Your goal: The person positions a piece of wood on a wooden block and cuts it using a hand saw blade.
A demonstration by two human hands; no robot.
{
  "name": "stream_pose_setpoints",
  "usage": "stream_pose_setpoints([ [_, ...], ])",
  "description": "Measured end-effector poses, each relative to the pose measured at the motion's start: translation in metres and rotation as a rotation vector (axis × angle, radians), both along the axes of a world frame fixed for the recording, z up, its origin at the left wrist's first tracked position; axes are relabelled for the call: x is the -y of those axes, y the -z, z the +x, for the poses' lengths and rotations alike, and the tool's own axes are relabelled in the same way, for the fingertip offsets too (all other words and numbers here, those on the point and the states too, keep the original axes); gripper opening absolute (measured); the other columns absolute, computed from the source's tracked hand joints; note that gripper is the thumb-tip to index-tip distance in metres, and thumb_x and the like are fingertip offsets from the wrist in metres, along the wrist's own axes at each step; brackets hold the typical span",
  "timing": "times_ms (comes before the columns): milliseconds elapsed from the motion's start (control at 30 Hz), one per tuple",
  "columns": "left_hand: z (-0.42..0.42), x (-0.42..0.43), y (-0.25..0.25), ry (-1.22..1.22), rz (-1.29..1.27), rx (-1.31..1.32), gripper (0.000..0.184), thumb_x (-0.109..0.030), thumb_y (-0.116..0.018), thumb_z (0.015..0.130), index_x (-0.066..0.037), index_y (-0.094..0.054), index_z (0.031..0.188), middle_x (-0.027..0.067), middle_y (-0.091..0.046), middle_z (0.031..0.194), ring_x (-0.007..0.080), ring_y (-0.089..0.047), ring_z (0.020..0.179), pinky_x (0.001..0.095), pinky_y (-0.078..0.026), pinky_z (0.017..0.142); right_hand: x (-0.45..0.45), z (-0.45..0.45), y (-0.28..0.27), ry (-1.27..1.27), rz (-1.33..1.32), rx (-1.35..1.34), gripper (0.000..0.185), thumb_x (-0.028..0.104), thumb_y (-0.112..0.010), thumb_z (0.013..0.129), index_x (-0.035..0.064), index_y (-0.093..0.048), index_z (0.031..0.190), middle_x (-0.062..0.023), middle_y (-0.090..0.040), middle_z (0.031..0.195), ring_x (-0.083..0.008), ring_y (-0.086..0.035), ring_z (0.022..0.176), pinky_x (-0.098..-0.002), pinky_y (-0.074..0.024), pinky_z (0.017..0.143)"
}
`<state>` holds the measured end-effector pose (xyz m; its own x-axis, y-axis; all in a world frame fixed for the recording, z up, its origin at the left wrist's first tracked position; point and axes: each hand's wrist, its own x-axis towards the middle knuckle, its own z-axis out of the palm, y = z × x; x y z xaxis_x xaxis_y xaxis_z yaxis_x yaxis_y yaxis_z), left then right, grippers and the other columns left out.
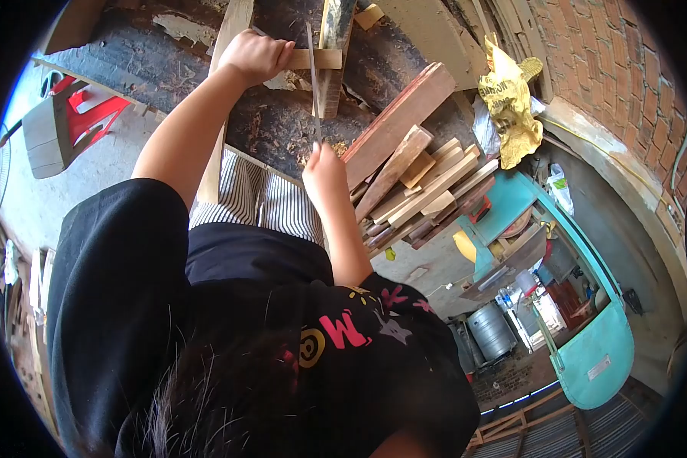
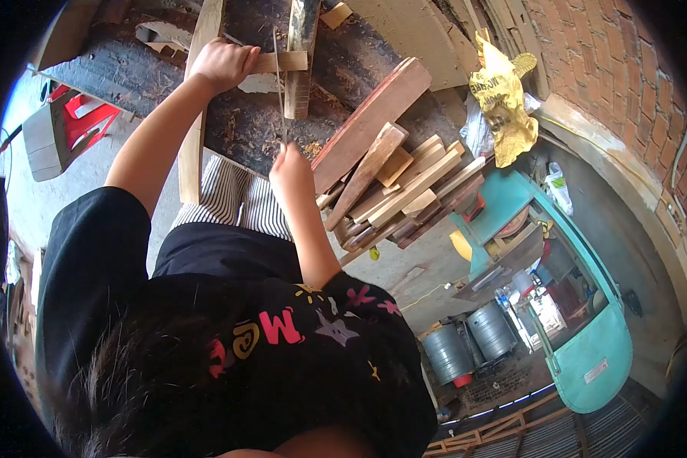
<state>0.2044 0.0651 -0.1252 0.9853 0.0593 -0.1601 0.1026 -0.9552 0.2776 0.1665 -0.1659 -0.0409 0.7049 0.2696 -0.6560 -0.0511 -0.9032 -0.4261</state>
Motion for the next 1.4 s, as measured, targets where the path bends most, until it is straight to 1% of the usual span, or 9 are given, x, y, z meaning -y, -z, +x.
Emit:
stream_pose_setpoints([
  [200,-0.001,-0.001,0.004,-0.010,0.011,0.026,0.043,-0.031,-0.038,0.095,-0.012,-0.061,0.065,0.0101,-0.060,0.057,0.0310,-0.059,0.056,0.0410,-0.047,0.062,-0.053,0.048,0.031,-0.099,0.111,0.220,0.021,0.013,-0.044,0.091,-0.0040,-0.055,0.087,-0.0278,-0.060,0.075,-0.0425,-0.061,0.075,-0.0472,-0.0494,0.059],
  [367,0.000,0.000,0.007,0.004,0.000,0.057,0.042,-0.031,-0.038,0.095,-0.011,-0.060,0.065,0.0101,-0.059,0.056,0.0308,-0.058,0.055,0.0406,-0.047,0.062,-0.008,0.007,0.002,0.008,-0.029,-0.065,0.019,0.014,-0.044,0.091,-0.0019,-0.054,0.086,-0.0244,-0.062,0.075,-0.0392,-0.063,0.070,-0.0488,-0.0478,0.060],
  [433,-0.002,0.001,0.009,-0.011,-0.002,0.178,0.048,-0.030,-0.043,0.093,-0.011,-0.056,0.050,0.0097,-0.054,0.046,0.0291,-0.056,0.046,0.0379,-0.048,0.057,0.009,-0.012,-0.004,-0.047,-0.109,-0.010,0.019,0.014,-0.044,0.091,-0.0018,-0.054,0.087,-0.0255,-0.061,0.077,-0.0406,-0.061,0.073,-0.0490,-0.0475,0.061],
  [667,-0.004,0.002,0.011,-0.014,0.009,0.178,0.050,-0.031,-0.041,0.093,-0.011,-0.057,0.051,0.0099,-0.055,0.047,0.0299,-0.056,0.047,0.0382,-0.048,0.057,-0.040,0.029,0.019,0.034,0.088,0.047,0.020,0.013,-0.044,0.091,-0.0027,-0.054,0.086,-0.0274,-0.060,0.074,-0.0427,-0.060,0.074,-0.0497,-0.0474,0.061],
  [733,-0.002,0.000,0.008,-0.003,0.018,0.048,0.043,-0.031,-0.039,0.094,-0.011,-0.060,0.063,0.0102,-0.059,0.054,0.0307,-0.058,0.053,0.0400,-0.048,0.062,-0.054,0.041,0.032,-0.072,0.094,0.213,0.020,0.013,-0.043,0.091,-0.0032,-0.054,0.087,-0.0267,-0.061,0.075,-0.0410,-0.062,0.075,-0.0472,-0.0490,0.060],
  [933,-0.001,0.000,0.008,0.004,0.006,0.056,0.043,-0.032,-0.041,0.094,-0.011,-0.060,0.061,0.0099,-0.059,0.054,0.0301,-0.058,0.052,0.0396,-0.048,0.060,-0.001,-0.005,0.007,-0.038,-0.064,-0.002,0.019,0.012,-0.042,0.092,-0.0004,-0.054,0.085,-0.0216,-0.061,0.067,-0.0370,-0.063,0.065,-0.0450,-0.0505,0.057],
  [1200,-0.003,-0.001,0.004,0.008,0.004,0.086,0.043,-0.032,-0.041,0.094,-0.010,-0.061,0.062,0.0098,-0.060,0.055,0.0300,-0.058,0.052,0.0391,-0.048,0.060,-0.045,0.030,0.024,0.068,0.034,0.029,0.023,0.017,-0.045,0.092,-0.0023,-0.055,0.086,-0.0268,-0.059,0.071,-0.0442,-0.060,0.070,-0.0471,-0.0477,0.059],
  [1267,-0.001,0.000,0.005,0.001,-0.009,0.111,0.043,-0.032,-0.041,0.094,-0.010,-0.061,0.062,0.0098,-0.060,0.055,0.0300,-0.058,0.053,0.0391,-0.048,0.060,-0.055,0.039,0.034,-0.042,0.118,0.232,0.022,0.016,-0.045,0.092,-0.0024,-0.055,0.087,-0.0270,-0.058,0.068,-0.0448,-0.060,0.069,-0.0476,-0.0471,0.057],
  [1400,-0.002,0.000,0.008,0.003,0.011,0.095,0.043,-0.032,-0.040,0.094,-0.010,-0.061,0.062,0.0101,-0.060,0.056,0.0302,-0.058,0.054,0.0397,-0.048,0.062,-0.021,0.016,0.006,0.003,0.070,0.062,0.021,0.012,-0.042,0.092,-0.0038,-0.055,0.087,-0.0245,-0.061,0.069,-0.0398,-0.062,0.067,-0.0455,-0.0496,0.055],
])
